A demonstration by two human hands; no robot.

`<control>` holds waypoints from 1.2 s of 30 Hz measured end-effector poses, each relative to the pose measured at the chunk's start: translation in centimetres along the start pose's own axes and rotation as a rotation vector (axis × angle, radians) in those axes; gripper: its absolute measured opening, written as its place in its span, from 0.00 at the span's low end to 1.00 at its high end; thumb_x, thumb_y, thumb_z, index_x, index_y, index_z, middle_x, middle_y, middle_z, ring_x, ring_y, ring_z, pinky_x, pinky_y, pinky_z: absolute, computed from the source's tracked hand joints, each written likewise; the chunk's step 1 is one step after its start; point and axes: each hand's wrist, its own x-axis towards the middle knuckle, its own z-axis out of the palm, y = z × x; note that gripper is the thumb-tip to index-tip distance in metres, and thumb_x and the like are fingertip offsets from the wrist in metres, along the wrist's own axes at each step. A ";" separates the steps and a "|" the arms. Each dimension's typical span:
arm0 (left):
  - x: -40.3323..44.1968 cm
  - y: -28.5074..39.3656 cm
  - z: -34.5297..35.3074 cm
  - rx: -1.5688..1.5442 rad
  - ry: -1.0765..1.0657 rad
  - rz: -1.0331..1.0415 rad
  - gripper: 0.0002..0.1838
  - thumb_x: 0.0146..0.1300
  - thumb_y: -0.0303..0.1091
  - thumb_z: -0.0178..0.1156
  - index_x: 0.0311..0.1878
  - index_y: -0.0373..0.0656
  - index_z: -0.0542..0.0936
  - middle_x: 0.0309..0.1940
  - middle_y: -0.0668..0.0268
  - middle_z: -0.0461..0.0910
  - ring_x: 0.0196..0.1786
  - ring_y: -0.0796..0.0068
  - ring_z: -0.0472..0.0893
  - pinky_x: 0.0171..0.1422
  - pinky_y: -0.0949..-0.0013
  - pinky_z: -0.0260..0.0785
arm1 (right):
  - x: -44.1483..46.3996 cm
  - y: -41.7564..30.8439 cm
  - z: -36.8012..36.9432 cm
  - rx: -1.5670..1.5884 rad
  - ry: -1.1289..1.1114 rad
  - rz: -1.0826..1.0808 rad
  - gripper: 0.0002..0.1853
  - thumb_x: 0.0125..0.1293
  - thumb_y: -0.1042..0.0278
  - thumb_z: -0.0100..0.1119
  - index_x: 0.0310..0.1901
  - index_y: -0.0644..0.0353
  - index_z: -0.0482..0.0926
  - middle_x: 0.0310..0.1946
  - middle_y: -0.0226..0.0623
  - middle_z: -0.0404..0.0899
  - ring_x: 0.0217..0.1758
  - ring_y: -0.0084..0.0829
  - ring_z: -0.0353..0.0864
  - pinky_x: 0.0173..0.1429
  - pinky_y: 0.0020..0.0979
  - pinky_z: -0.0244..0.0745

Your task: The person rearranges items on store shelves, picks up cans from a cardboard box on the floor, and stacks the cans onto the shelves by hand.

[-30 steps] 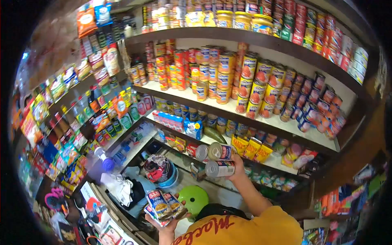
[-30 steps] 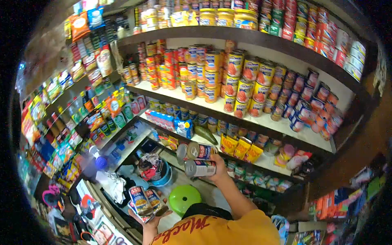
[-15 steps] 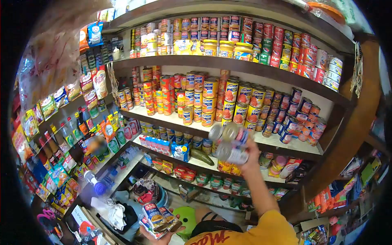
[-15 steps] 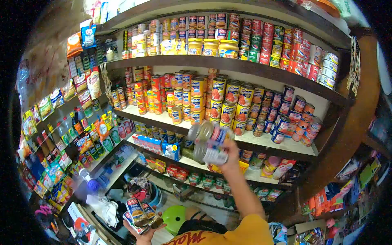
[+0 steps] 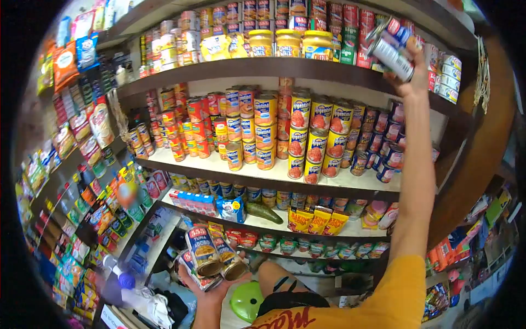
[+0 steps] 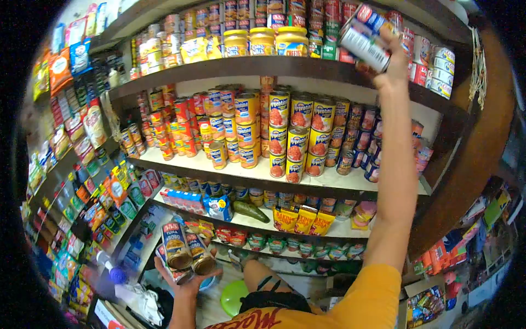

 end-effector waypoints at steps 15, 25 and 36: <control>26.6 3.5 14.6 -0.487 -0.234 -0.763 0.71 0.26 0.79 0.65 0.72 0.42 0.53 0.71 0.44 0.49 0.68 0.28 0.56 0.60 0.19 0.52 | 15.5 1.9 1.4 -1.063 -0.377 0.559 0.26 0.40 0.67 0.70 0.45 0.64 0.78 0.31 0.31 0.80 0.30 0.19 0.78 0.37 0.23 0.74; 30.7 1.9 21.3 -0.239 -0.187 -1.052 0.68 0.32 0.80 0.63 0.73 0.48 0.51 0.71 0.45 0.51 0.68 0.29 0.55 0.66 0.34 0.57 | 14.2 6.3 3.1 -1.599 -0.705 0.516 0.31 0.34 0.56 0.76 0.45 0.58 0.81 0.46 0.47 0.78 0.42 0.36 0.79 0.46 0.32 0.73; 33.3 3.6 22.9 -0.425 -0.177 -1.314 0.47 0.51 0.61 0.53 0.71 0.43 0.57 0.66 0.49 0.63 0.67 0.44 0.64 0.70 0.38 0.53 | 4.4 -2.0 13.3 -1.267 -0.103 0.835 0.35 0.41 0.60 0.77 0.54 0.57 0.75 0.29 0.37 0.75 0.32 0.32 0.78 0.34 0.30 0.69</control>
